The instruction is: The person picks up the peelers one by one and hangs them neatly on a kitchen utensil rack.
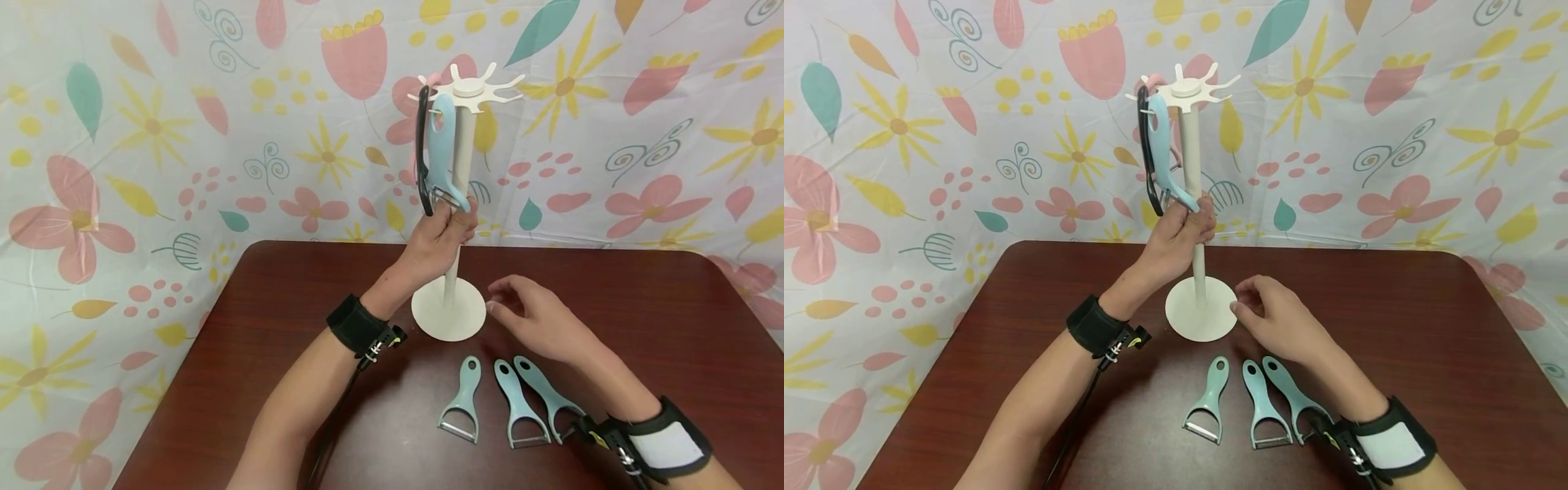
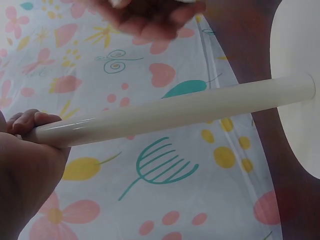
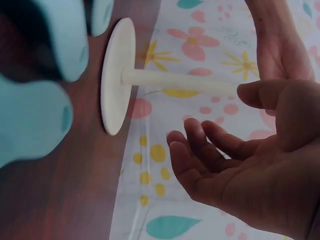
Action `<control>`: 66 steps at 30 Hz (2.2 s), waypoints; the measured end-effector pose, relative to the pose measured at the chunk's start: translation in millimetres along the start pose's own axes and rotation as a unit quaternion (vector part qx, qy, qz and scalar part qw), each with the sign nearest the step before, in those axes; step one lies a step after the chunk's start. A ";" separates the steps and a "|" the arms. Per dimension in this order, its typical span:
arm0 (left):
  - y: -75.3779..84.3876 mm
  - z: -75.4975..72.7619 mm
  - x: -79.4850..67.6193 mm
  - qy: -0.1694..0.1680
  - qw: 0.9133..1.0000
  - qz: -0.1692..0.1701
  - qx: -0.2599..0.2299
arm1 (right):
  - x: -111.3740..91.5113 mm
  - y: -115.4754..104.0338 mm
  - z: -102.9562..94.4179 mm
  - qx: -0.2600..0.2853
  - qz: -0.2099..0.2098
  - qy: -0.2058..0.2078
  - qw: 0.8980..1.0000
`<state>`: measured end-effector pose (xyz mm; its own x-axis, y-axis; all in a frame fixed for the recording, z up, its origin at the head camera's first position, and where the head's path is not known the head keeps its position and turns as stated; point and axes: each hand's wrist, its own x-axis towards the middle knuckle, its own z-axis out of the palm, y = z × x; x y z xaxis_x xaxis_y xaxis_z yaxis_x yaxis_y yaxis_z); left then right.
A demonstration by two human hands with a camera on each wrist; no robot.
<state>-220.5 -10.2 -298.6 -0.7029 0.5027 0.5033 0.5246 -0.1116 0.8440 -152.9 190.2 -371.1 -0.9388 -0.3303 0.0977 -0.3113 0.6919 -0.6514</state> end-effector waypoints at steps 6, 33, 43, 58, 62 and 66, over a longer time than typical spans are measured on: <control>0.0 1.4 1.5 0.008 1.000 -0.012 -0.001 | -20.1 9.6 -1.4 -0.066 0.016 0.002 0.998; -32.6 1.6 7.8 0.031 0.999 -0.018 0.016 | -92.8 33.3 2.6 -0.185 0.133 -0.049 0.973; -32.9 3.4 8.1 0.033 0.999 -0.035 0.013 | -98.2 39.9 8.0 -0.184 0.146 -0.055 0.970; -35.2 3.5 8.6 0.033 0.999 -0.024 0.013 | -100.6 36.2 16.7 -0.195 0.163 -0.046 0.966; -35.4 3.6 9.0 0.033 0.999 -0.022 0.012 | -100.9 35.7 18.1 -0.201 0.164 -0.043 0.965; -34.6 3.4 7.5 0.033 0.999 -0.018 0.015 | -101.8 36.3 19.6 -0.205 0.161 -0.039 0.965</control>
<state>-242.3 0.3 -324.6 -0.7515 0.4481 0.4843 0.5114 -0.0681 0.8566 -65.8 236.3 -419.4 -0.9874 -0.0927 -0.1281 -0.0529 0.9572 -0.2847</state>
